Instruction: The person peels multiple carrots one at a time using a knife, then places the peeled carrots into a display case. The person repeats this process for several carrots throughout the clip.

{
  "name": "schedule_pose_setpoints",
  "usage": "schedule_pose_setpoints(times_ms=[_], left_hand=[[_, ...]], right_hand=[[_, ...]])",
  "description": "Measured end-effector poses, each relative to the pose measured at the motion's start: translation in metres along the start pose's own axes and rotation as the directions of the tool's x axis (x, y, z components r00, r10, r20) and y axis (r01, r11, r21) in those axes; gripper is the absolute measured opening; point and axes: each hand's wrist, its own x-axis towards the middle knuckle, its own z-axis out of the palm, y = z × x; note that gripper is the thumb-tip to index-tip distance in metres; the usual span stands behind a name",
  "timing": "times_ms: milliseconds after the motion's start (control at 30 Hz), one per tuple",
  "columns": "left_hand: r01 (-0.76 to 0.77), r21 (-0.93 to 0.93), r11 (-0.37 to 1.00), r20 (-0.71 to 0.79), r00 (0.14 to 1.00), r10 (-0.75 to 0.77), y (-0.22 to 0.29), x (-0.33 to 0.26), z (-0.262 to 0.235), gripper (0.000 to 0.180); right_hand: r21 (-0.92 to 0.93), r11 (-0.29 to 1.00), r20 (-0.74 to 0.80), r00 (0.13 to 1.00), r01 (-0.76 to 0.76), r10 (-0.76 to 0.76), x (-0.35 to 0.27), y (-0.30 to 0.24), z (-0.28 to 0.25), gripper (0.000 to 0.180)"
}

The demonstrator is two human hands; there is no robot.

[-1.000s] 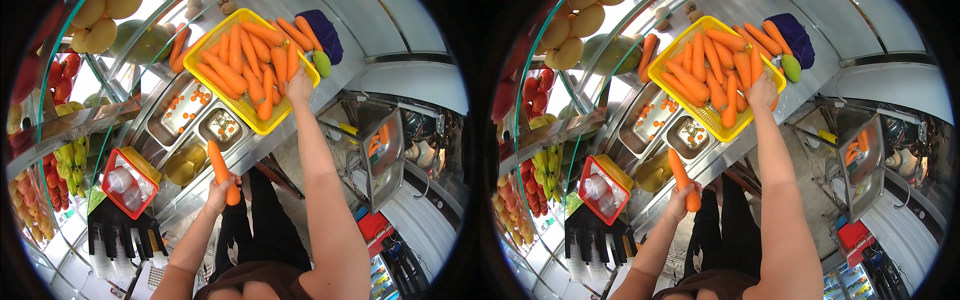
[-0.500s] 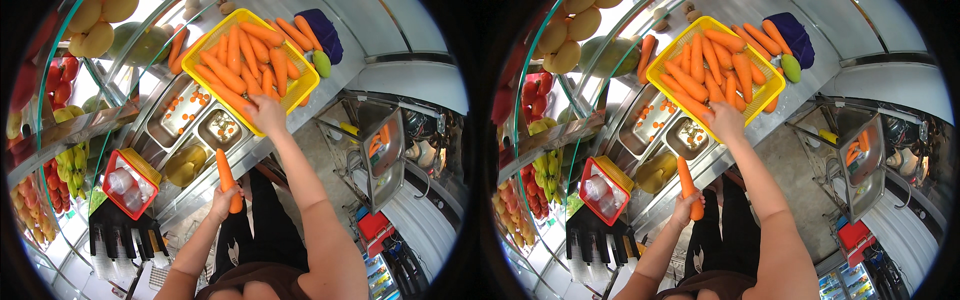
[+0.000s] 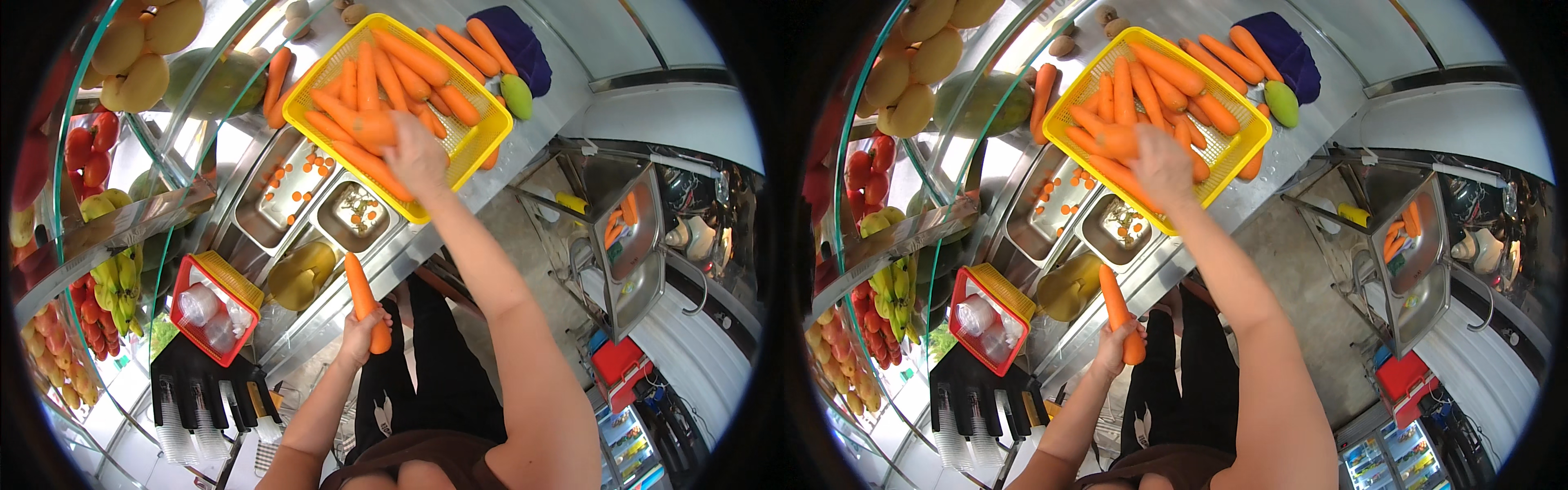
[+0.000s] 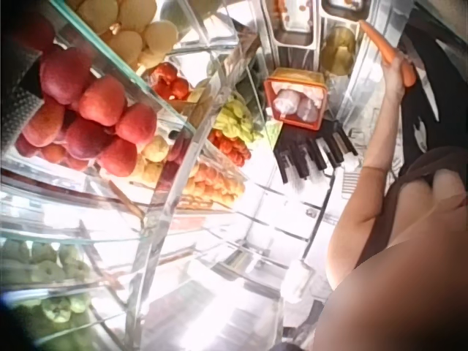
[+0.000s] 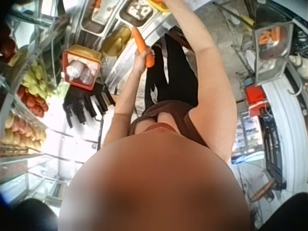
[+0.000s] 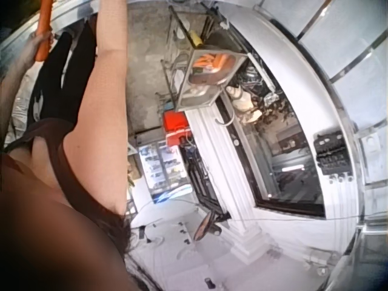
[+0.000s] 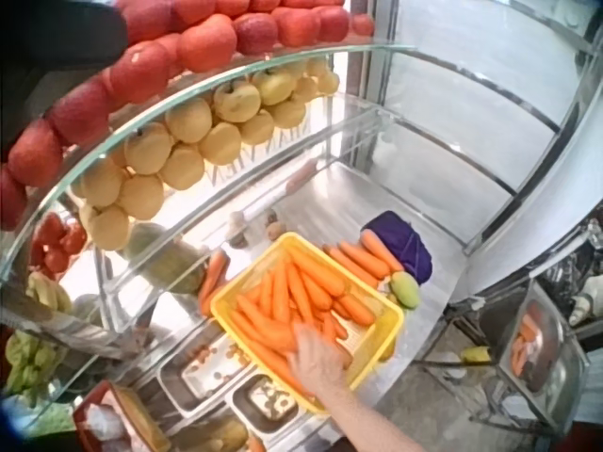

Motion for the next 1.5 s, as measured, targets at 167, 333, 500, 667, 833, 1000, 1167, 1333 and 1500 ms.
schedule_pose_setpoints(times_ms=[167,333,500,667,833,1000,1167,1333,1500], left_hand=[[0.026,0.031,0.999,0.000,1.000,-0.026,0.004,-0.001,0.006,0.019],[0.029,0.028,0.999,-0.005,1.000,-0.029,-0.001,0.003,0.003,0.020],[0.046,0.063,0.997,-0.009,0.999,-0.046,-0.001,0.003,0.000,0.020],[0.041,0.025,0.999,-0.034,0.999,-0.040,-0.003,0.001,-0.007,0.021],[0.052,0.020,0.998,-0.031,0.998,-0.051,-0.001,0.006,-0.009,0.023],[0.048,0.015,0.999,-0.027,0.998,-0.048,-0.003,0.007,-0.008,0.023],[0.066,0.033,0.997,-0.008,0.998,-0.066,-0.007,0.008,-0.007,0.023],[0.012,0.043,0.999,-0.014,1.000,-0.011,-0.005,0.003,-0.006,0.024],[-0.218,0.378,0.900,0.091,0.976,0.198,0.020,0.015,0.015,0.030]], right_hand=[[0.013,0.977,0.235,0.950,-0.214,0.205,0.023,-0.059,0.006,0.065],[-0.042,0.958,0.252,0.924,-0.285,0.286,0.041,-0.066,0.026,0.066],[0.109,0.925,0.225,0.915,-0.365,0.335,0.038,-0.047,0.036,0.047],[0.133,0.612,-0.030,0.614,-0.779,0.789,0.023,0.045,0.003,0.025],[-0.194,0.437,0.156,0.412,-0.878,0.898,0.004,0.121,0.028,0.035],[-0.140,0.571,0.329,0.506,-0.809,0.797,0.000,0.140,0.042,0.034],[-0.286,0.614,0.316,0.532,-0.736,0.785,0.012,0.128,0.014,0.033],[-0.366,0.690,0.089,0.714,-0.625,0.694,0.011,0.063,-0.078,0.029],[0.213,0.511,0.237,0.551,-0.833,0.800,-0.047,0.089,-0.148,0.028]])
